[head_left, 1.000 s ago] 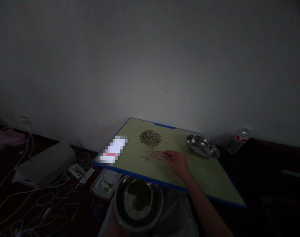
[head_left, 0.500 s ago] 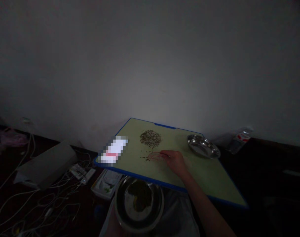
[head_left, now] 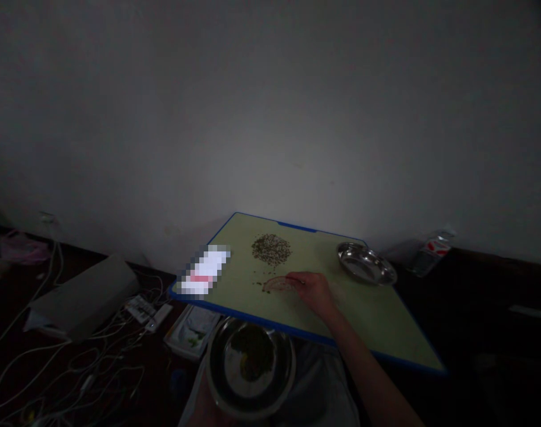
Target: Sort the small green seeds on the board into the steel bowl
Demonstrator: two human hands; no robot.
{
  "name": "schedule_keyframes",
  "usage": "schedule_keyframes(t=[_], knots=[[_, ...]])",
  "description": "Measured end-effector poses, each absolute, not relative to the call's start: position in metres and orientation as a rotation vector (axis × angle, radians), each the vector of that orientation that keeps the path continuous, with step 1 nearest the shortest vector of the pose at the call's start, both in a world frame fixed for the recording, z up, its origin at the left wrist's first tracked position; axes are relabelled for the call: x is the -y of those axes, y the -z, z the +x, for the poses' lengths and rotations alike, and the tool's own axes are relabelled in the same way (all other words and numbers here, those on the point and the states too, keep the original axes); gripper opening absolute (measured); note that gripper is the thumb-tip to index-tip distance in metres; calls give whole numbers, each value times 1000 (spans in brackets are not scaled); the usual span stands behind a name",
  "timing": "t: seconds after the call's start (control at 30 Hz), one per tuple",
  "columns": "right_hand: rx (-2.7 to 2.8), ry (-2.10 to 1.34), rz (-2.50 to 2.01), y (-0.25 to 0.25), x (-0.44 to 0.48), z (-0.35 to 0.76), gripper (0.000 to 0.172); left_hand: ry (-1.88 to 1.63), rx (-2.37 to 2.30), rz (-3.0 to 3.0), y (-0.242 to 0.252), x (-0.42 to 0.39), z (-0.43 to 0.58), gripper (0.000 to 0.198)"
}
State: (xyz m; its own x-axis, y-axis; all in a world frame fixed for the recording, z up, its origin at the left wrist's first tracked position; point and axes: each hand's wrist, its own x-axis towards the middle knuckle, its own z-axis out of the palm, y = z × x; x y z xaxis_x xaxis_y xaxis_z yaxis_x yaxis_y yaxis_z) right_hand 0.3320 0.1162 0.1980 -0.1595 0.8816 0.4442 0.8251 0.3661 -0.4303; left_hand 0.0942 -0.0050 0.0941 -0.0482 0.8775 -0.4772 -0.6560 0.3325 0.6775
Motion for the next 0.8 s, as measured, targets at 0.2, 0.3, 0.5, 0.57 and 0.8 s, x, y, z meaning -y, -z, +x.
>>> schedule_keyframes(t=[0.2, 0.3, 0.5, 0.57, 0.8], knots=[[1980, -174, -1463, -201, -117, 329, 20, -1243, -946, 32, -97, 8, 93, 70], [1979, -168, -1459, -202, -117, 326, 20, -1217, -984, 72, -101, 8, 95, 72], [1995, -156, -1476, -202, -116, 326, 24, -1289, -1056, 346, -104, 8, 96, 76], [2001, -161, -1476, -202, -116, 328, 25, -1296, -1061, 361, -102, 8, 96, 78], [2010, -144, -1479, -204, -111, 330, 26, -1270, -1083, 389, -99, 7, 99, 76]])
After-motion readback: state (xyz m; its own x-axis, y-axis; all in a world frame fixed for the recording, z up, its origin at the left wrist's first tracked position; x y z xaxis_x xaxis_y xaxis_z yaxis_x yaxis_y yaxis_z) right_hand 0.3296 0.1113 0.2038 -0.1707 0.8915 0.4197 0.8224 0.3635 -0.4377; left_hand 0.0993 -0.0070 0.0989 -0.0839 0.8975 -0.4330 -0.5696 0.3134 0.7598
